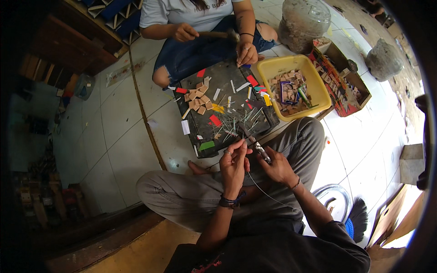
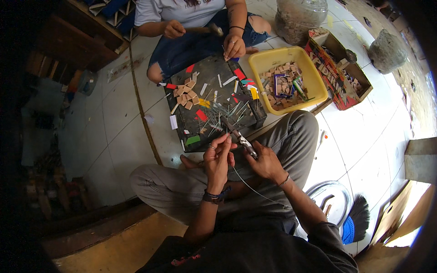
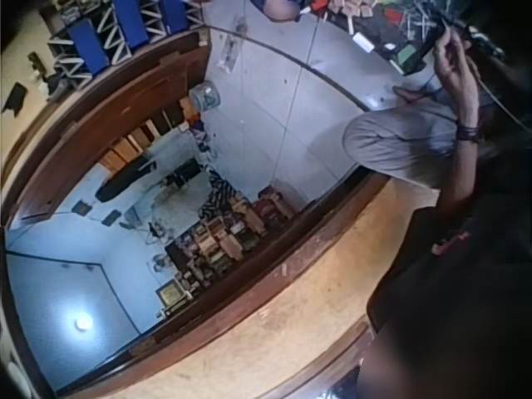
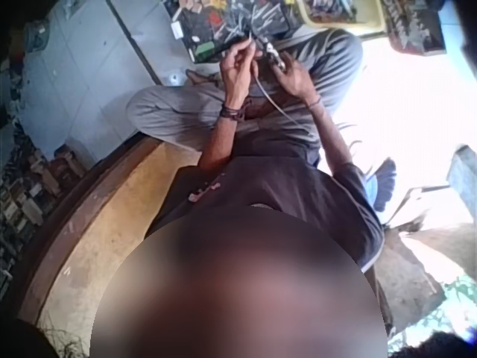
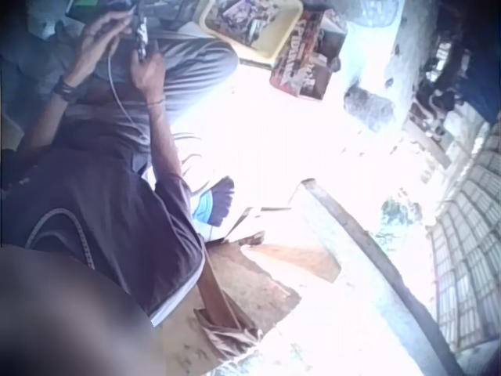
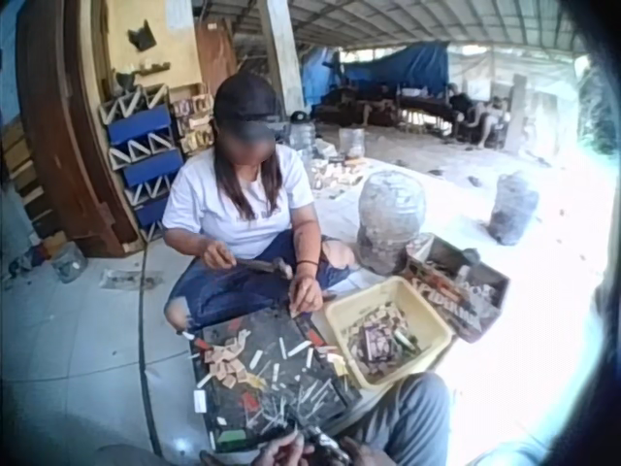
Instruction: The person sits on the floor and uses pliers to bend and shape thin metal wires. They repeatedly pick up wire pieces, bend them with the tool, and place them on a nearby tray. Another person works nearby with a hammer and wooden pieces.
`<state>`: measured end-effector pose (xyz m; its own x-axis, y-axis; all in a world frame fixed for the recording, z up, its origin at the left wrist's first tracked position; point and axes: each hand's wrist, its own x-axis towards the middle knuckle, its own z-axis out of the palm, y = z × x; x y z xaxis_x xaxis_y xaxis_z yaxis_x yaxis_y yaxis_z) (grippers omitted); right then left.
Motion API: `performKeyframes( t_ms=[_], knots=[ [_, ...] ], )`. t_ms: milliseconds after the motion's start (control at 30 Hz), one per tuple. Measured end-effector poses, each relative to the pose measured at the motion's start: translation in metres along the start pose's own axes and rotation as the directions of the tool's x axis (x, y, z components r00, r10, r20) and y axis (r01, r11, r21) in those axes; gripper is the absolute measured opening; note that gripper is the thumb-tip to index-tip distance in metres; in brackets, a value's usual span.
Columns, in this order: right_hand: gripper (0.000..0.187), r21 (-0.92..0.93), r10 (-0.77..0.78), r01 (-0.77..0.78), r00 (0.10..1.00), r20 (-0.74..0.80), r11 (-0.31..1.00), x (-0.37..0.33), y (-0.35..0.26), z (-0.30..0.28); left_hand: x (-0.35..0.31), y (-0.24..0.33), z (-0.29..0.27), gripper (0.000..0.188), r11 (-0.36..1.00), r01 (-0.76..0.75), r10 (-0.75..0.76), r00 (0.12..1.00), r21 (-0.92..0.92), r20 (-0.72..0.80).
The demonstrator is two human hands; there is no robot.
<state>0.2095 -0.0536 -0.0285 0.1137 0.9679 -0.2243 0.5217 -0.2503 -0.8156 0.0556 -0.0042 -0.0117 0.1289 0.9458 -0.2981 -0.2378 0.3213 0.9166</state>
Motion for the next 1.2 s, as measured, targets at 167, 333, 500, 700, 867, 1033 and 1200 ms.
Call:
performKeyframes(
  t_ms=[167, 333, 500, 700, 867, 1033, 1200],
  knots=[
    [0.030, -0.047, 0.007, -0.006, 1.000, 0.014, 0.999, 0.003, -0.002, 0.000, -0.001, -0.001, -0.001, 0.027, 0.999, 0.002, -0.002, 1.000, -0.043, -0.001],
    [0.029, -0.098, -0.026, 0.025, 1.000, -0.004, 0.995, 0.005, 0.000, 0.004, -0.006, -0.002, -0.001, 0.026, 0.997, -0.019, 0.017, 1.000, -0.071, -0.021],
    [0.032, -0.152, -0.056, 0.062, 0.998, 0.043, 0.986, 0.006, 0.000, 0.002, -0.009, -0.004, -0.003, 0.025, 0.991, 0.021, -0.029, 0.998, -0.135, -0.061],
    [0.036, -0.002, -0.169, 0.170, 0.983, 0.077, 0.985, -0.005, 0.003, -0.004, -0.012, -0.006, -0.006, 0.029, 0.988, -0.008, 0.001, 0.999, -0.155, -0.044],
    [0.039, 0.151, 0.006, -0.037, 0.980, 0.200, 0.988, -0.030, 0.001, -0.004, -0.011, -0.002, -0.008, 0.029, 0.982, 0.008, -0.018, 0.999, -0.187, -0.051],
    [0.039, 0.328, -0.007, -0.011, 0.999, 0.052, 0.945, -0.059, -0.009, -0.001, -0.012, 0.008, -0.004, 0.032, 0.965, 0.041, -0.058, 0.996, -0.257, -0.061],
    [0.040, 0.345, 0.001, -0.020, 0.999, 0.053, 0.939, -0.087, 0.009, -0.022, -0.025, 0.015, -0.006, 0.032, 0.957, 0.045, -0.051, 0.999, -0.285, -0.011]
  ],
)
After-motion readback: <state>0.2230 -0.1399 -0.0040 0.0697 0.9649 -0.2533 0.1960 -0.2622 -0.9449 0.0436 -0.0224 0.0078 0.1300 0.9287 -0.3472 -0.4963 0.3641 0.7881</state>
